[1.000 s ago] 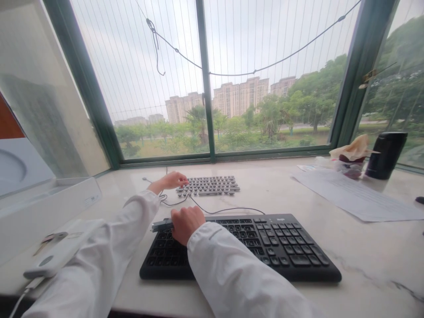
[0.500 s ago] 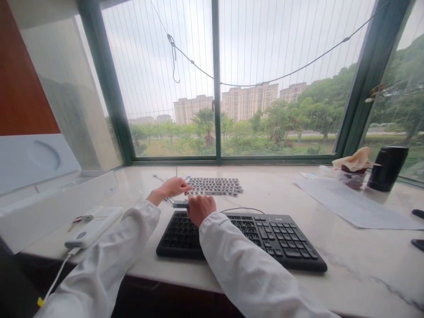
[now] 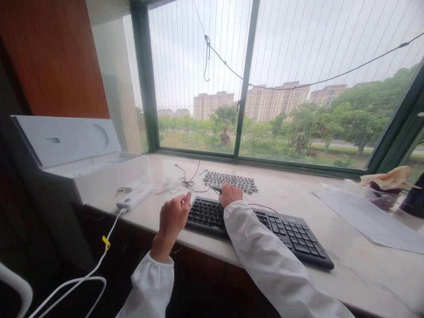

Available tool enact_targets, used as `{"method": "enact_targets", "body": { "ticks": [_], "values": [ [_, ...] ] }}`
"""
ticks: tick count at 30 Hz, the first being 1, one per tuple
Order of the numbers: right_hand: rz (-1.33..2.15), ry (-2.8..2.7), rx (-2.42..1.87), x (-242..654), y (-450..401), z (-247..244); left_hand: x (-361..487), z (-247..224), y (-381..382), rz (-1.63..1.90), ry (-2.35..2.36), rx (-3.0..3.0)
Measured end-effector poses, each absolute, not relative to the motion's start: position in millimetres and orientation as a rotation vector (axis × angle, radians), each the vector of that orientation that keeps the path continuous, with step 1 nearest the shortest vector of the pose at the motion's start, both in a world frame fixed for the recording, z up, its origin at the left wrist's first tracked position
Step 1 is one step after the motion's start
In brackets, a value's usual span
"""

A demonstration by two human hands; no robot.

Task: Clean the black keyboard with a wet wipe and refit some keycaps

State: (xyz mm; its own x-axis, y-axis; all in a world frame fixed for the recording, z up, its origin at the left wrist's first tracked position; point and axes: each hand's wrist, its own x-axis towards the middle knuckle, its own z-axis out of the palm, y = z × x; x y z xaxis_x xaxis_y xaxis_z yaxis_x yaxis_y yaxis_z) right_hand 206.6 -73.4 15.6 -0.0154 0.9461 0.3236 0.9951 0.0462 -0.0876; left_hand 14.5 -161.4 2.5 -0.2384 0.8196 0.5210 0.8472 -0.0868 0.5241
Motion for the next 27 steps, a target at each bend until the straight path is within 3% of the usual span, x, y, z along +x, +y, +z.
{"method": "enact_targets", "body": {
  "ticks": [5,13,27],
  "values": [
    [-0.307,-2.049,-1.954,197.1,-79.4,14.1,11.9,-24.3,-168.5,-1.640,-2.015,-1.870],
    [-0.419,-2.260,-1.795,192.4,-96.1,21.8,7.9,-30.4,-169.0,-1.343,-1.997,-1.923],
    [-0.336,-2.486,-1.675,202.0,-142.9,25.7,4.2,-26.6,-167.9,-1.567,-1.643,-2.263]
  ]
}}
